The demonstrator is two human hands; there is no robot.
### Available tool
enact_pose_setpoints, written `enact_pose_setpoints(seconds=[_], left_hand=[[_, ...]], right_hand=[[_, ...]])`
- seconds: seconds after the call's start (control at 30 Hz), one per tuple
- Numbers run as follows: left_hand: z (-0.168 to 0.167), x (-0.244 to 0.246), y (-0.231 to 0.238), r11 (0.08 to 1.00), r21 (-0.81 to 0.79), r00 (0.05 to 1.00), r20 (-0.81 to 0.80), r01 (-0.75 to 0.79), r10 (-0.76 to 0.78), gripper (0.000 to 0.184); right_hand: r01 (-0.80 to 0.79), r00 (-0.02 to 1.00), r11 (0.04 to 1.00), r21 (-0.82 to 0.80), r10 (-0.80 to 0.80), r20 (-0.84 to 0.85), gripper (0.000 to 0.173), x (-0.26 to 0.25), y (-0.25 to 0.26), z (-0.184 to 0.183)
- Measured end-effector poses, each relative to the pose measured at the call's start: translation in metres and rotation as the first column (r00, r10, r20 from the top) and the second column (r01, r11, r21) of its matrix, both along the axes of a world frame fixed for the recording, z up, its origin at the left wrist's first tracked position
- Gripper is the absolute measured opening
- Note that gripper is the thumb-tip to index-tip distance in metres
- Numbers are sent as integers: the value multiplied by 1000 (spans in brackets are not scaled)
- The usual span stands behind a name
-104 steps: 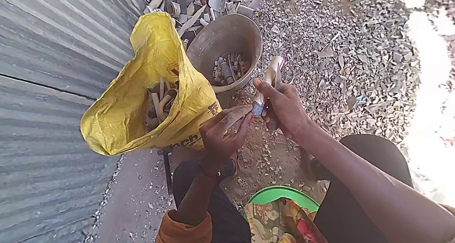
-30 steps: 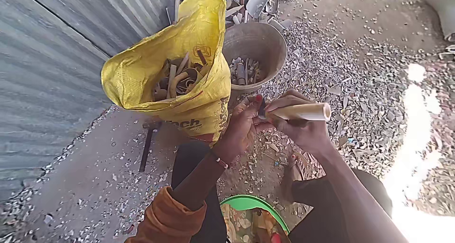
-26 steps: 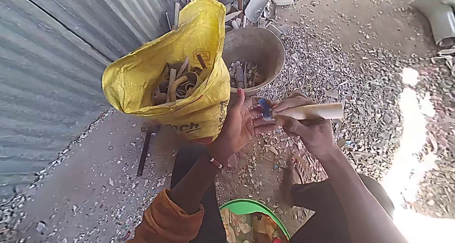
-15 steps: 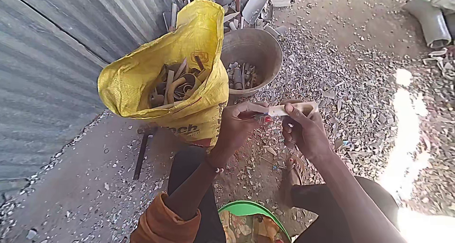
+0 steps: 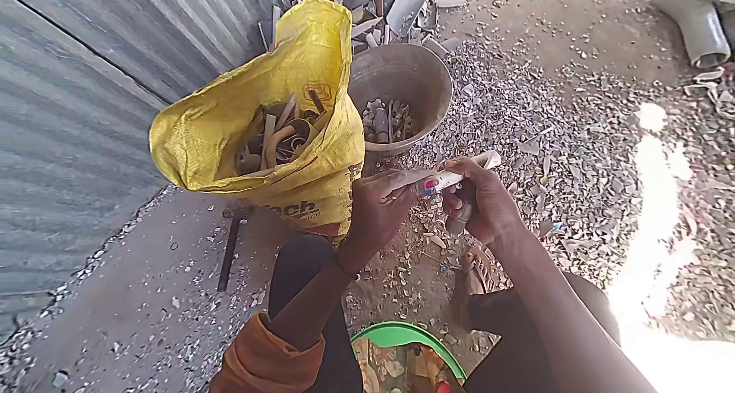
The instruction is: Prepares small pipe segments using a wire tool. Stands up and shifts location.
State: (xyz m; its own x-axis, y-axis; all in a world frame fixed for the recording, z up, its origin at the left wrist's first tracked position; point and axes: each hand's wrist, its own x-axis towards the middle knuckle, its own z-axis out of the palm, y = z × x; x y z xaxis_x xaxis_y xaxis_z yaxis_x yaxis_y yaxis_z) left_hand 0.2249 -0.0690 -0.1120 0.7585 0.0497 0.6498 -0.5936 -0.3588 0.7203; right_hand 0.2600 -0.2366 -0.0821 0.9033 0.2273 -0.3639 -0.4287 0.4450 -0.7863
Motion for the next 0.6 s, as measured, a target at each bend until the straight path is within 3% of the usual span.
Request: enact_pose_setpoints(seconds=[0.1, 0.33, 0.6], left_hand=[[1, -4, -1, 996, -88, 999, -38, 16, -19, 11], [27, -6, 0, 905, -417, 952, -302, -80, -55, 13], [32, 6, 24, 830, -511, 885, -464, -223, -48, 30]], right_hand=[[-22, 997, 1000, 15, 21, 80, 23, -2, -2, -1], [-90, 916, 995, 43, 66, 395, 15, -9, 5, 2], [-20, 916, 988, 153, -43, 399, 15, -18, 32, -4]])
